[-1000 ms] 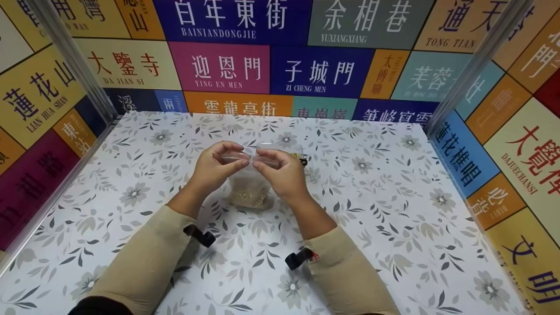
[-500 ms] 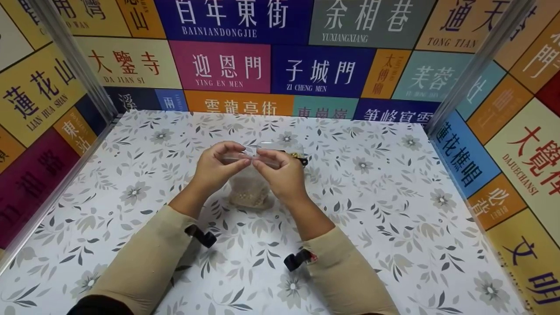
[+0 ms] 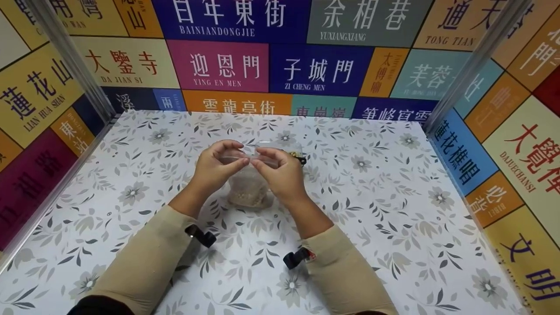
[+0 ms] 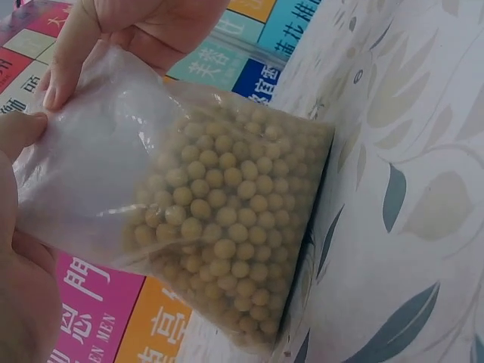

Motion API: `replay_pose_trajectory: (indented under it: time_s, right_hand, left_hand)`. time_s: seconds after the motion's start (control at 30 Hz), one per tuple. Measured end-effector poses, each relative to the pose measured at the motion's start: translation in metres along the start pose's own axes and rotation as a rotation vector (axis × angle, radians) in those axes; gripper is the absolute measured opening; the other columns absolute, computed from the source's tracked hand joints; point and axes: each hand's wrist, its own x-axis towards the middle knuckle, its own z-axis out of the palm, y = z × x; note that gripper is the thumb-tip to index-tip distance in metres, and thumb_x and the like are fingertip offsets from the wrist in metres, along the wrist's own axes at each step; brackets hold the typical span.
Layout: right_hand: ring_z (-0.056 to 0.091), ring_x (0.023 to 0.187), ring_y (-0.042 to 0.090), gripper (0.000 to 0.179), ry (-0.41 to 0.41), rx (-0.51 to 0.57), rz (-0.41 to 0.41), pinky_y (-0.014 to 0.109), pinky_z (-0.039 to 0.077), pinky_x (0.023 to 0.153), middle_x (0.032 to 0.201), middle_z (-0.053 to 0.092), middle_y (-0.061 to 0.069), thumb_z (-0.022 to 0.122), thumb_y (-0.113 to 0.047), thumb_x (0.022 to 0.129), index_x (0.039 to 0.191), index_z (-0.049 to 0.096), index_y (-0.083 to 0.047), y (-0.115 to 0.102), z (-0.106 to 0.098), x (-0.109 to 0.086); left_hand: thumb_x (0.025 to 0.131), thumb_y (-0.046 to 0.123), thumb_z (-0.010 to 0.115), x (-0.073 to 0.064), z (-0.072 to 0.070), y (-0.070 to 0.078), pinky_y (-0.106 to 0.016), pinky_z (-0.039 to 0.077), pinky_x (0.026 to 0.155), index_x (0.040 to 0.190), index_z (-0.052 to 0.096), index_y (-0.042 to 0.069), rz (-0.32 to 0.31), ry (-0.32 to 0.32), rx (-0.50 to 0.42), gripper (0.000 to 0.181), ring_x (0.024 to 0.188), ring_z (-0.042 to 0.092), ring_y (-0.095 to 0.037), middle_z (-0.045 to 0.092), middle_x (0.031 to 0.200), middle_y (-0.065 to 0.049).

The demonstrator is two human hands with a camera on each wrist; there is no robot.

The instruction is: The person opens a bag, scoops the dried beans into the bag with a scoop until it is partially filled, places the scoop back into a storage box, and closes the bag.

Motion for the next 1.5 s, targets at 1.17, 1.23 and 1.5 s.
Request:
replay_pose_trajectory:
  time_s: [1.17, 1.23, 1.5]
  right_hand:
    - [0.078, 0.089, 0.013, 0.032, 0.046, 0.083, 0.101, 0.026, 0.066, 0.084, 0.094, 0.081, -0.002, 0.086, -0.014, 0.092, 0.119, 0.078, 0.000, 0.002, -0.014, 0.023]
    - [0.078, 0.092, 0.012, 0.032, 0.032, 0.067, 0.109, 0.025, 0.066, 0.086, 0.097, 0.081, -0.001, 0.085, -0.016, 0.093, 0.121, 0.077, 0.000, 0.001, -0.008, 0.025]
    - [0.078, 0.095, 0.014, 0.025, 0.014, 0.073, 0.148, 0.025, 0.066, 0.088, 0.106, 0.082, 0.006, 0.082, -0.016, 0.096, 0.118, 0.080, -0.007, 0.000, 0.026, 0.039]
  left_hand:
    - [0.092, 0.012, 0.085, 0.016, -0.061, -0.027, -0.027, 0.065, 0.078, 0.116, 0.071, 0.005, -0.007, 0.145, -0.215, 0.028, 0.083, 0.077, -0.016, 0.080, 0.091, 0.001]
    - [0.092, 0.011, 0.085, 0.016, -0.065, -0.029, -0.027, 0.066, 0.079, 0.113, 0.071, 0.002, -0.003, 0.172, -0.218, 0.027, 0.083, 0.077, -0.016, 0.080, 0.090, 0.000]
    - [0.092, 0.012, 0.085, 0.015, -0.090, -0.035, -0.026, 0.065, 0.081, 0.109, 0.071, 0.001, -0.018, 0.307, -0.186, 0.024, 0.085, 0.077, -0.017, 0.080, 0.090, -0.001]
